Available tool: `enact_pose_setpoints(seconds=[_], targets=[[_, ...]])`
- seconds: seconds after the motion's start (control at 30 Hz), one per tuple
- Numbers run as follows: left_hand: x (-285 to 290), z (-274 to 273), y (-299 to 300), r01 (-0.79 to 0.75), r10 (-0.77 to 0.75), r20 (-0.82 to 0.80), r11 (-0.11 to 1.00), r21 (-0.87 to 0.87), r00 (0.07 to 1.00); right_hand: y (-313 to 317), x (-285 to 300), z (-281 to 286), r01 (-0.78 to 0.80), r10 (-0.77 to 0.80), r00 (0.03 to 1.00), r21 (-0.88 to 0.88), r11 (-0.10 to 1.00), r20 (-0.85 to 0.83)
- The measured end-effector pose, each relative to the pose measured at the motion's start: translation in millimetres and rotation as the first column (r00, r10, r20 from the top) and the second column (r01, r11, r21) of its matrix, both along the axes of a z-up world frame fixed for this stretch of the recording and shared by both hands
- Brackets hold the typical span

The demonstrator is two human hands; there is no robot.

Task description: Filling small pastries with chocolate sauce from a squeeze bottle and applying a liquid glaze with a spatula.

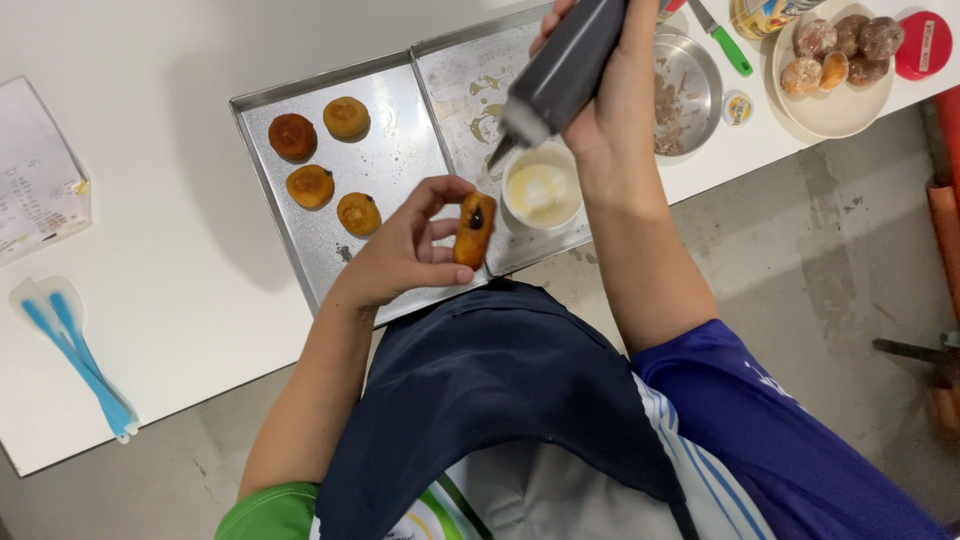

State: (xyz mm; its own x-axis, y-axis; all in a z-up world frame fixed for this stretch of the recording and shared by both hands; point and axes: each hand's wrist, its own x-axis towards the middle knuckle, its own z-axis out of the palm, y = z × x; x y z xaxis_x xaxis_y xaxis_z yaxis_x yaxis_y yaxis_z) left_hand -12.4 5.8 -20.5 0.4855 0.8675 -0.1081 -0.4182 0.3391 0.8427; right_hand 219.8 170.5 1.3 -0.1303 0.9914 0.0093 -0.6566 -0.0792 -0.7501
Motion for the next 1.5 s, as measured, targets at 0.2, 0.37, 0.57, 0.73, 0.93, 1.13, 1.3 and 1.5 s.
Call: enact_pose_setpoints(seconds=[0.2, 0.37, 0.57, 0.73, 0.93, 1.13, 1.3, 1.5], targets=[[-43.3, -13.3, -15.0, -0.396, 0.396, -0.147, 0.918, 0.031, 0.907, 48.0, 16.9, -69.9, 0.003, -0.108, 0.969, -0.429, 0.903, -0.220], [-90.8, -26.1, -39.9, -0.675, 0.688, -0.180, 0.726, 0.135, 0.703, 54.5, -1.4, -164.8, -0.105, 0.045, 0.992, -0.595, 0.797, -0.116], [-109.0, -48.1, -62.8, -0.784, 0.809, -0.257, 0.581, 0.217, 0.528, -10.5, -83.1, -205.7, -0.183, 0.524, 0.776, -0.670, 0.720, 0.351], [-98.6, -55.1, -67.7, -0.757, 0.797, -0.342, 0.592, 0.277, 0.498, -56.1, -108.1, -272.5, -0.248, 0.505, 0.245, -0.450, 0.858, 0.827], [-97.9, -55.3, -68.8, -0.726, 0.768, -0.419, 0.620, 0.298, 0.484, -73.8, -104.8, -299.5, -0.360, 0.299, -0.083, -0.308, 0.880, 0.951], [-102.7, -62.7, -65.4, -0.724, 0.768, -0.387, 0.627, 0.288, 0.511, -84.8, -104.3, -302.4, -0.332, 0.180, -0.113, -0.208, 0.920, 0.977], [-105.8, -63.6, -55.3, -0.716, 0.739, -0.407, 0.654, 0.244, 0.536, -98.1, -106.4, -239.7, -0.365, 0.130, -0.138, -0.173, 0.915, 0.982], [-112.5, -73.3, -37.2, -0.704, 0.731, -0.370, 0.670, 0.233, 0.573, -113.5, -77.9, -177.5, -0.470, 0.050, 0.048, -0.022, 0.882, 0.998]])
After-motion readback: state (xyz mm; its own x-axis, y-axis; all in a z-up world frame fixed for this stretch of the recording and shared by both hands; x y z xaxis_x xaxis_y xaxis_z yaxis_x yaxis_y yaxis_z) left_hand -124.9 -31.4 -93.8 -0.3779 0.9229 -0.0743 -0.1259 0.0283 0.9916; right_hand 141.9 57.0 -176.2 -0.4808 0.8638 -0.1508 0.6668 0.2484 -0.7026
